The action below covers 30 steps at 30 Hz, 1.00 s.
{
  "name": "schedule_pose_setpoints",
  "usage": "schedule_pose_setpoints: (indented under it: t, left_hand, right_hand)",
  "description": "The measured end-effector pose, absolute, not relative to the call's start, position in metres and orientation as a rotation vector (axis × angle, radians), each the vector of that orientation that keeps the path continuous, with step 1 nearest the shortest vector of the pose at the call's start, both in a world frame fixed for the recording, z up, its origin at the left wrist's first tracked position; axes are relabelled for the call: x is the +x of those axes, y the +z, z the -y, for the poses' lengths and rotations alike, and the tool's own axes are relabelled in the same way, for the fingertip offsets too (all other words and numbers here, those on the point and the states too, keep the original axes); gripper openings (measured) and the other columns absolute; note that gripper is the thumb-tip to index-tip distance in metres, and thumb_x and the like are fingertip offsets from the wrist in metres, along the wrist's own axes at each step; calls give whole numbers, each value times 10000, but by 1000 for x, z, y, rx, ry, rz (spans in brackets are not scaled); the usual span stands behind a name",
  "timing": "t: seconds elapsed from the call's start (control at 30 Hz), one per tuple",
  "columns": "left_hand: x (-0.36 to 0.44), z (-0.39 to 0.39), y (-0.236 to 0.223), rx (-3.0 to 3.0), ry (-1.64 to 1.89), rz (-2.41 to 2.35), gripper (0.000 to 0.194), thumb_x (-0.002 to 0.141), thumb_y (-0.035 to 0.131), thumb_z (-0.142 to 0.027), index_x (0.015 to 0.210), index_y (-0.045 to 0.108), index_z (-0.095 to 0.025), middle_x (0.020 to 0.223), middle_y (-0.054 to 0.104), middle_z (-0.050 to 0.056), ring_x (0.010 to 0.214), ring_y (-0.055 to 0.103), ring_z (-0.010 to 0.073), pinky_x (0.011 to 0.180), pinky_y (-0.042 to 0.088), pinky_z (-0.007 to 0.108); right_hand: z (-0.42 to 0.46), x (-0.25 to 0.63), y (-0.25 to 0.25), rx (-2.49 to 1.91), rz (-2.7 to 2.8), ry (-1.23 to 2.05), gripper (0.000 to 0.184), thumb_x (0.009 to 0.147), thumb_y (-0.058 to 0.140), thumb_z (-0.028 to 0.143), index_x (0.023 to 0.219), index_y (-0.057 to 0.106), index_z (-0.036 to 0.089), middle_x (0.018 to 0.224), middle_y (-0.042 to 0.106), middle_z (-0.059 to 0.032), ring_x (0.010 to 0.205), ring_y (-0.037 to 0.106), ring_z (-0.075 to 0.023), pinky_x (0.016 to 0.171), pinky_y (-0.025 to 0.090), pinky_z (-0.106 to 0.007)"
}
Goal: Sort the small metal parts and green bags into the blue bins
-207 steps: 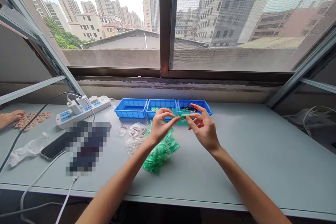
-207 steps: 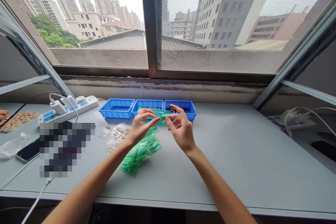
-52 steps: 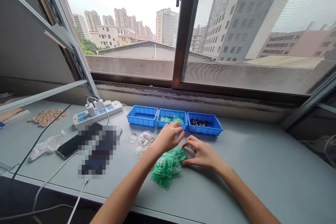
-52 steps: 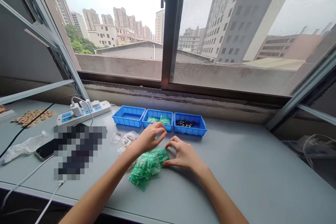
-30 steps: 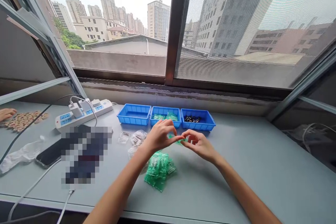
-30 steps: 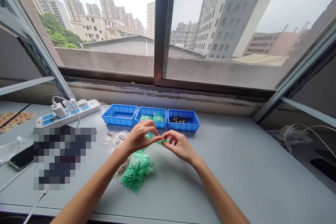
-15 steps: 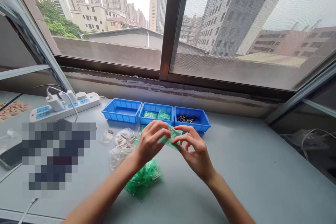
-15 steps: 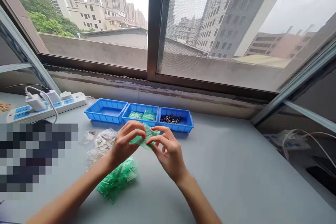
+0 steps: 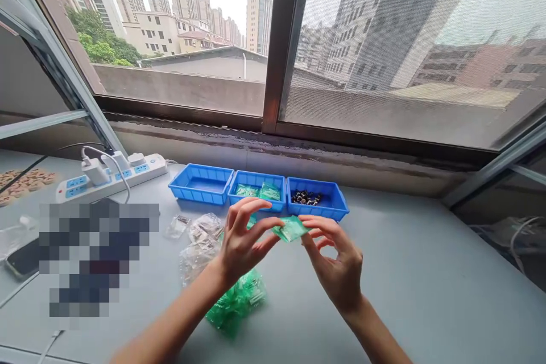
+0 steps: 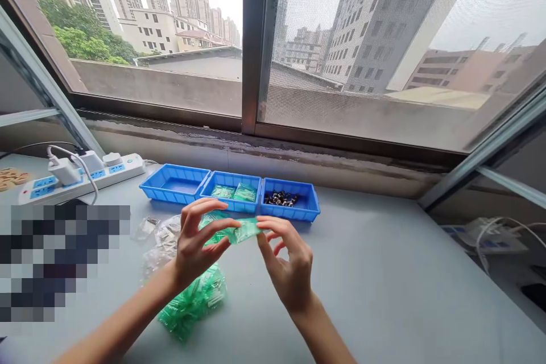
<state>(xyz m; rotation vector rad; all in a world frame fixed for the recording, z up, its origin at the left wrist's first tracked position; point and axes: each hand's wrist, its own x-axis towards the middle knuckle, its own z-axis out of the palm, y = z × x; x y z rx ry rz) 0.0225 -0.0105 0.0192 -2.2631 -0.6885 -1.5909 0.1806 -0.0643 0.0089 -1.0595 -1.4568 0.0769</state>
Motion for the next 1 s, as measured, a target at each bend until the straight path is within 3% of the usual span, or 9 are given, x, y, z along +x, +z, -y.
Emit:
schedule_pose_setpoints:
  t: [0.1, 0.2, 0.33, 0.5, 0.63, 0.8, 1.0]
  left_hand:
    - [27, 12, 17, -2325, -1625, 826, 134, 818, 625, -330, 789, 577, -209, 939, 567, 49, 938, 518, 195, 797, 481, 327]
    - [29, 15, 12, -2358, -1645, 919, 166, 840, 592, -322, 742, 551, -195, 949, 571, 57, 903, 529, 184, 767, 474, 308]
    - [28, 18, 8, -2320, -1588, 887, 102, 865, 507, -263, 878, 571, -185, 984, 572, 76, 926, 541, 195, 781, 439, 310]
    - [25, 17, 12, -2163, -1725, 1334, 341, 814, 490, -169, 1155, 480, -178, 1052, 587, 80, 954, 546, 213, 810, 395, 344]
    - [18, 5, 13, -2095, -1811, 1525, 268, 792, 467, -143, 1050, 513, -198, 1025, 596, 70, 961, 552, 223, 818, 384, 366]
    - [3, -15, 15, -1895, -1859, 1797, 209, 773, 468, -152, 955, 560, -199, 1028, 576, 88, 1013, 540, 260, 857, 371, 425]
    - [-7, -29, 15, -1709, -2038, 1856, 166, 773, 451, -154, 879, 569, -204, 937, 565, 71, 915, 548, 248, 819, 394, 435]
  right_hand:
    - [61, 176, 2, -1154, 1329, 515, 214, 822, 601, 351, 990, 571, 222, 765, 652, 0, 416, 550, -87, 359, 450, -214]
    - [54, 173, -5, -1157, 1244, 794, 337, 792, 600, 472, 1016, 571, 221, 709, 600, 18, 390, 484, -74, 337, 392, -209]
    - [36, 173, -3, -1155, 1166, 850, 427, 701, 657, 548, 950, 592, 207, 647, 557, 31, 381, 407, -61, 337, 313, -202]
    - [-6, 171, 17, -1232, 1167, 621, 497, 663, 638, 604, 943, 590, 196, 666, 609, 4, 425, 441, -94, 396, 342, -230]
    - [-44, 154, 22, -1480, 1395, 358, 370, 738, 570, 513, 934, 641, 207, 682, 655, -16, 485, 515, -143, 514, 401, -281]
    - [-70, 123, 21, -1786, 1635, 251, 262, 817, 515, 341, 1021, 657, 258, 822, 713, -26, 784, 657, -216, 598, 423, -276]
    - [-74, 109, 10, -1828, 1807, 299, 194, 758, 608, 276, 920, 706, 234, 760, 718, -19, 756, 672, -204, 615, 449, -266]
